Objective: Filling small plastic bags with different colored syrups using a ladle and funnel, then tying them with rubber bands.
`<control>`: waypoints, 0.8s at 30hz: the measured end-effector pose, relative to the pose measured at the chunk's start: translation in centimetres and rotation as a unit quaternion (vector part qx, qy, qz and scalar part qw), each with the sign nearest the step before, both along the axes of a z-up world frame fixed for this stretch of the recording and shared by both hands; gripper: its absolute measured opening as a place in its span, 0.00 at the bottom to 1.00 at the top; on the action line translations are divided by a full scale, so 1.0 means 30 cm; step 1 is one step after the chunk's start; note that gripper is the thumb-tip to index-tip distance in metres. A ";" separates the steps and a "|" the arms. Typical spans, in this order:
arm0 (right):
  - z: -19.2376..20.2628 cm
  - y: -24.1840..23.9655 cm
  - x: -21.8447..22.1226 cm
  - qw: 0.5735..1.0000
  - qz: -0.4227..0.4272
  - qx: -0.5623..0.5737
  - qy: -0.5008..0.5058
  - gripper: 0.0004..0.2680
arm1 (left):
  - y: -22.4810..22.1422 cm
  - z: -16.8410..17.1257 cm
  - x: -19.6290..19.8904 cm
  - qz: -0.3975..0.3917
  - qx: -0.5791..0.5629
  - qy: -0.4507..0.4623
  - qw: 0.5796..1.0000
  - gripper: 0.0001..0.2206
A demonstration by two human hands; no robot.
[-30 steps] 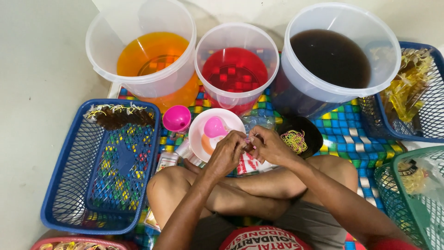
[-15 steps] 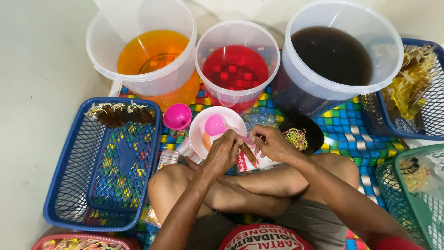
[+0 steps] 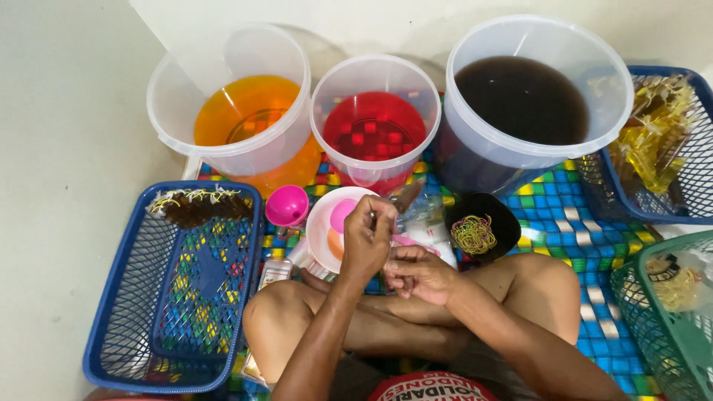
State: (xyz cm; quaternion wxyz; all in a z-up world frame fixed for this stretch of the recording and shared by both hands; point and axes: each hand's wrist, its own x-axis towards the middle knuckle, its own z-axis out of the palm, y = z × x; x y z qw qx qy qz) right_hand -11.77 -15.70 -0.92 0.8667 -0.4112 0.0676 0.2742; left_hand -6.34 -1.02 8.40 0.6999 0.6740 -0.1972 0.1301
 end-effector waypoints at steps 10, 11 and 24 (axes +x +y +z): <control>0.317 -0.203 0.261 0.988 0.029 -0.002 -0.152 0.06 | 0.141 0.180 -0.099 0.038 0.267 -0.221 0.937 0.05; 0.350 -0.203 0.257 0.988 0.033 -0.015 -0.153 0.06 | 0.149 0.163 -0.085 0.041 0.274 -0.197 0.940 0.03; 0.201 -0.100 0.145 0.996 0.054 0.001 -0.069 0.05 | 0.128 -0.048 0.102 0.062 0.103 -0.002 0.993 0.07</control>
